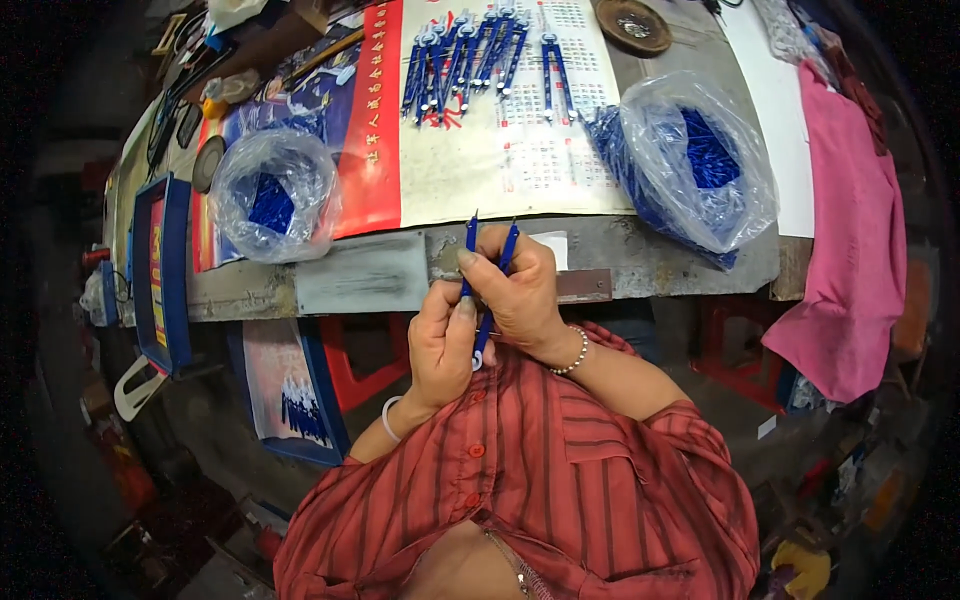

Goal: Assembling small blue plastic components by hand at a workbench.

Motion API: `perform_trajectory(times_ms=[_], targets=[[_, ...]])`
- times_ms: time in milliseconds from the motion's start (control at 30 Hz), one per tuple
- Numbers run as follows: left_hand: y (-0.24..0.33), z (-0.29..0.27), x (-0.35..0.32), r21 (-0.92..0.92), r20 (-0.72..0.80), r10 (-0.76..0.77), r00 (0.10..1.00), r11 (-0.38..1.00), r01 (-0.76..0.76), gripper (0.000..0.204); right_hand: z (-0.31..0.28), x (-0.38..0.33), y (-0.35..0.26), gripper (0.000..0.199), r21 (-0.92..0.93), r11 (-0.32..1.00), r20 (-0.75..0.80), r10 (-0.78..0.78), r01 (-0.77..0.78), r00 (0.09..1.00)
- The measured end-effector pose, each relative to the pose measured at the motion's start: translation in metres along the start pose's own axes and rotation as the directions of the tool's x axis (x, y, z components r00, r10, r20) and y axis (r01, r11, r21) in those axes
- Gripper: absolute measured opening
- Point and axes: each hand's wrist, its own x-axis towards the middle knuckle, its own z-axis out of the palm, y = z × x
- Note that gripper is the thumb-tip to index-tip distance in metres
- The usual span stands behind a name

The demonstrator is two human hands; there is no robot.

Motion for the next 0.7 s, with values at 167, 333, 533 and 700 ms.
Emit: perform_trajectory(times_ms=[167,333,533,700], targets=[[-0.002,0.007,0.002,-0.027,-0.031,-0.022,0.999,0.999,0.022,0.015,-0.006,0.004,0.002,0.018,-0.063,0.996,-0.028,-0.058,0.056,0.998],[-0.011,0.003,0.003,-0.083,-0.034,-0.080,0.996,0.994,0.076,0.019,-0.012,-0.005,0.007,0.018,0.088,0.976,0.154,0.182,-0.197,0.971],[-0.009,0.008,0.008,-0.079,-0.011,-0.108,0.994,0.991,0.107,0.019,-0.017,-0.003,0.009,0.012,0.146,0.956,0.087,0.243,-0.254,0.966],[-0.009,0.014,0.012,-0.059,-0.032,-0.091,0.995,0.994,0.089,0.016,-0.018,0.002,0.006,0.009,0.167,0.953,0.023,0.252,-0.252,0.968]])
